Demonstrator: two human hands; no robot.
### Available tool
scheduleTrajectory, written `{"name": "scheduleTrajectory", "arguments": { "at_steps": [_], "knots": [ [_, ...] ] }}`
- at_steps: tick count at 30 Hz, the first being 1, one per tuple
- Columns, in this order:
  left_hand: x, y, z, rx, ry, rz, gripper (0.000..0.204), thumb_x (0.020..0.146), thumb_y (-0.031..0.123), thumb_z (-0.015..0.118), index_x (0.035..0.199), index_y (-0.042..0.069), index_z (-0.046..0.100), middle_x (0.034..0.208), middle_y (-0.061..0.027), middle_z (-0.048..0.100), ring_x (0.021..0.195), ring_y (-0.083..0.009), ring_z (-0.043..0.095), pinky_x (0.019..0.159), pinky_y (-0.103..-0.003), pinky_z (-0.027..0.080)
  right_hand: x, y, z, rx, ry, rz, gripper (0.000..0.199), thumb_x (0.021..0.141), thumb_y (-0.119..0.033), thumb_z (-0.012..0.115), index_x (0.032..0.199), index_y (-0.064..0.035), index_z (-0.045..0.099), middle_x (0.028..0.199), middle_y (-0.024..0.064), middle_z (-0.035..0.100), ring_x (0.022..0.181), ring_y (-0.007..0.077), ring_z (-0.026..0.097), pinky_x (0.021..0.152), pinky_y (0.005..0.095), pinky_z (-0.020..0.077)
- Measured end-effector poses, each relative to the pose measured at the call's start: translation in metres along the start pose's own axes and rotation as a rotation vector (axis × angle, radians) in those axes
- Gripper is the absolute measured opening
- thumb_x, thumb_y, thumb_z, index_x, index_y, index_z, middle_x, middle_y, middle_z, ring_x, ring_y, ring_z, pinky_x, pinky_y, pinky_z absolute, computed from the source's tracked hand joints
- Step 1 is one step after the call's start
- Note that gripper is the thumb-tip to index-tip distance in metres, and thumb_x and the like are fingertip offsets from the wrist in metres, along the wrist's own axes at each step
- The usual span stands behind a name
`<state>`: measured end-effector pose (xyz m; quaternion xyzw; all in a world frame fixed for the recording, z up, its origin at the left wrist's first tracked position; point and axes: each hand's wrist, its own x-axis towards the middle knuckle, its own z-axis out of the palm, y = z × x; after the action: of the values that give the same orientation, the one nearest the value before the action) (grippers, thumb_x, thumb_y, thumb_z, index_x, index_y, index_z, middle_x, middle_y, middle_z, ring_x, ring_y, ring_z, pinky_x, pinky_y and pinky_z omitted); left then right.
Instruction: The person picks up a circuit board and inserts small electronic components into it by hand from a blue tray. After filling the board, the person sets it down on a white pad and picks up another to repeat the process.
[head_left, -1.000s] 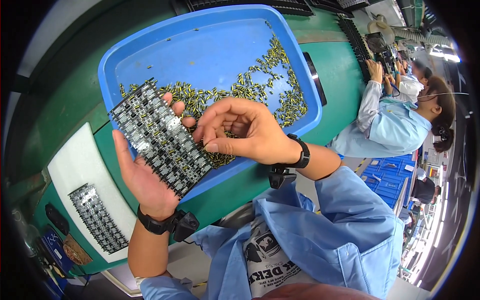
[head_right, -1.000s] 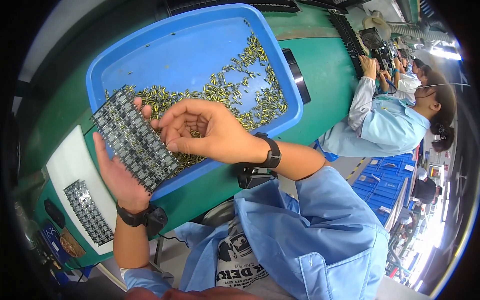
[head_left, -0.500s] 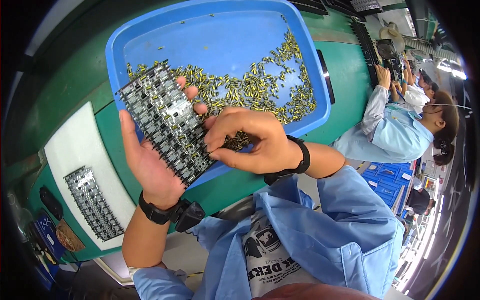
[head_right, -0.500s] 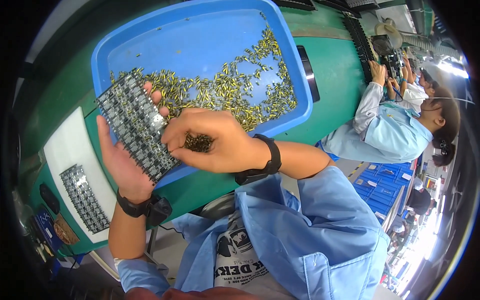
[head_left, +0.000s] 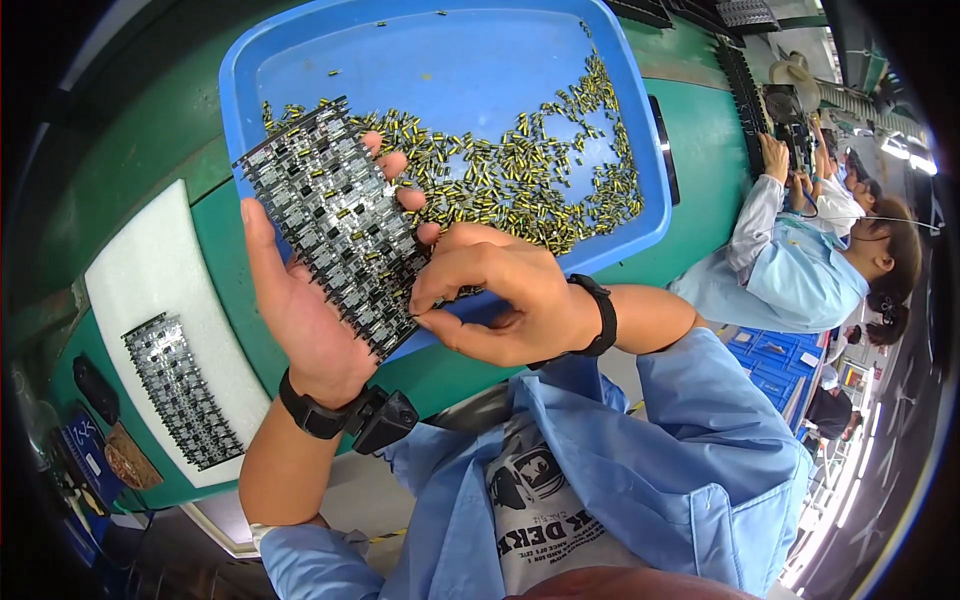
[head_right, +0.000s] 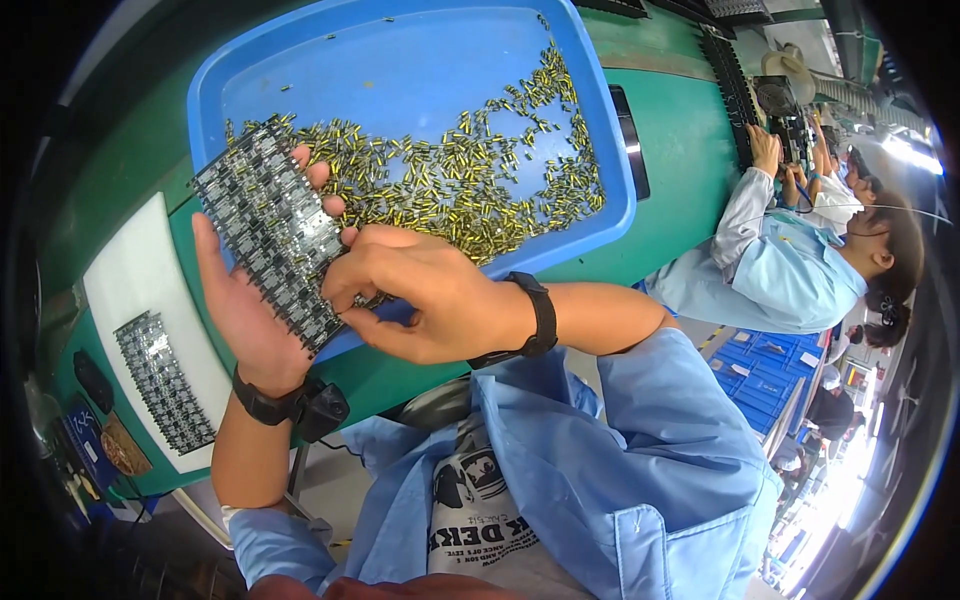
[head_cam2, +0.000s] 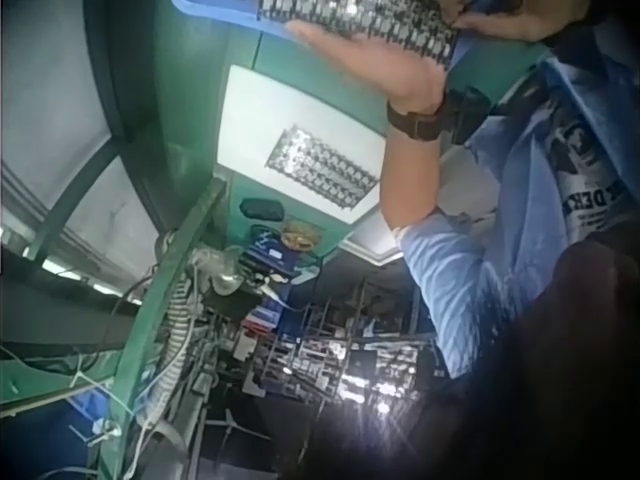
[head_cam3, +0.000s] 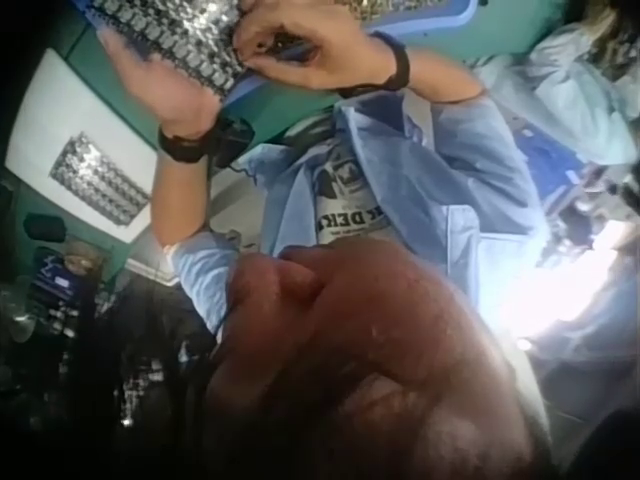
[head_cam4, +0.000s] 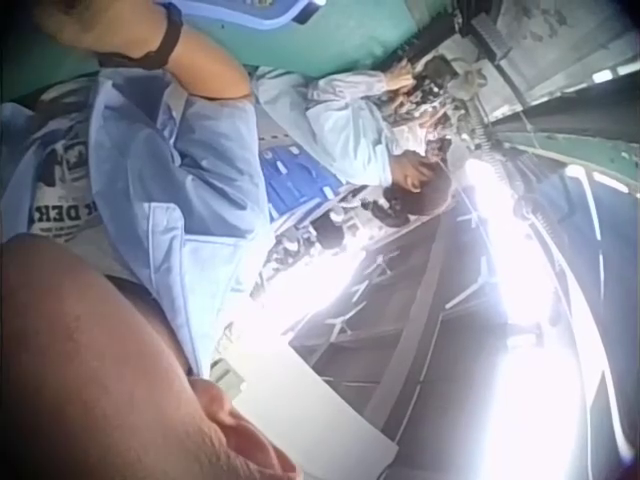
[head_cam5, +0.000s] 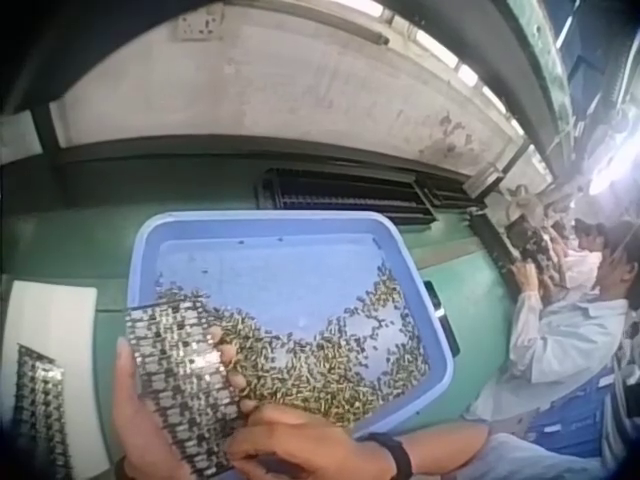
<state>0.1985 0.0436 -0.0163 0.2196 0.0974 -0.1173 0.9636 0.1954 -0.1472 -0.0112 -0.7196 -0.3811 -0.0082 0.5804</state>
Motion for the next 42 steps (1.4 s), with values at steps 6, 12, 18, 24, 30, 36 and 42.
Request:
{"name": "scheduleTrajectory", "arguments": {
  "at_steps": [6,12,18,24,30,36,42],
  "knots": [
    [-0.0007,-0.0012,0.0004,-0.001,0.003,0.009,0.084,0.112,0.070,0.029,0.153,-0.001,0.051,0.140,-0.0175,0.065,0.111,-0.0301,0.071,0.089,-0.046,0.065,-0.0011,0.0013,0.0028,-0.034,0.033,-0.037,0.030,0.085,0.009,0.083,0.111,0.0006,0.070,0.100,0.0098,0.078,0.084,0.0249,0.070,0.085,0.0401,0.0592],
    [-0.0002,-0.0018,0.0000,-0.001,-0.001,0.028,0.086,0.112,0.071,0.029,0.153,-0.001,0.051,0.139,-0.0180,0.066,0.112,-0.0298,0.071,0.090,-0.046,0.064,-0.0027,0.0012,0.0049,-0.090,0.060,-0.073,0.032,0.083,0.010,0.083,0.112,0.0020,0.071,0.099,0.0105,0.077,0.084,0.0264,0.070,0.078,0.0391,0.0587],
    [-0.0004,-0.0017,-0.0025,0.002,-0.008,0.026,0.088,0.111,0.072,0.029,0.153,-0.002,0.050,0.138,-0.0177,0.066,0.111,-0.0294,0.070,0.090,-0.046,0.064,-0.0035,0.0008,0.0065,-0.177,0.035,-0.149,0.033,0.084,0.010,0.082,0.114,0.0030,0.071,0.100,0.0118,0.077,0.083,0.0277,0.069,0.071,0.0383,0.0569],
    [-0.0003,-0.0014,-0.0046,-0.018,-0.038,0.026,0.088,0.111,0.072,0.029,0.153,-0.002,0.051,0.137,-0.0173,0.066,0.112,-0.0287,0.070,0.091,-0.046,0.064,-0.0018,-0.0029,0.0049,-0.219,-0.019,-0.198,0.033,0.084,0.010,0.081,0.115,0.0030,0.071,0.101,0.0118,0.077,0.083,0.0280,0.070,0.070,0.0385,0.0568],
    [-0.0004,-0.0008,-0.0050,-0.029,-0.049,0.026,0.088,0.111,0.072,0.029,0.152,-0.002,0.051,0.137,-0.0172,0.066,0.111,-0.0284,0.070,0.091,-0.046,0.063,-0.0026,-0.0038,0.0062,-0.244,-0.013,-0.182,0.035,0.084,0.010,0.081,0.117,0.0037,0.070,0.101,0.0117,0.077,0.084,0.0282,0.070,0.069,0.0388,0.0565],
    [-0.0010,-0.0001,-0.0039,-0.005,-0.042,0.032,0.086,0.112,0.070,0.027,0.151,-0.002,0.052,0.136,-0.0172,0.066,0.111,-0.0283,0.070,0.091,-0.046,0.063,-0.0012,-0.0044,0.0052,-0.250,-0.031,-0.188,0.035,0.084,0.010,0.080,0.117,0.0040,0.069,0.101,0.0127,0.076,0.083,0.0287,0.070,0.070,0.0387,0.0564],
    [-0.0015,-0.0009,-0.0045,0.000,-0.042,0.047,0.086,0.112,0.070,0.027,0.150,-0.003,0.053,0.137,-0.0174,0.066,0.110,-0.0282,0.070,0.091,-0.045,0.063,0.0001,-0.0065,0.0026,-0.274,-0.075,-0.226,0.032,0.086,0.008,0.080,0.116,0.0043,0.070,0.102,0.0136,0.076,0.084,0.0292,0.070,0.071,0.0396,0.0563]
  ]
}}
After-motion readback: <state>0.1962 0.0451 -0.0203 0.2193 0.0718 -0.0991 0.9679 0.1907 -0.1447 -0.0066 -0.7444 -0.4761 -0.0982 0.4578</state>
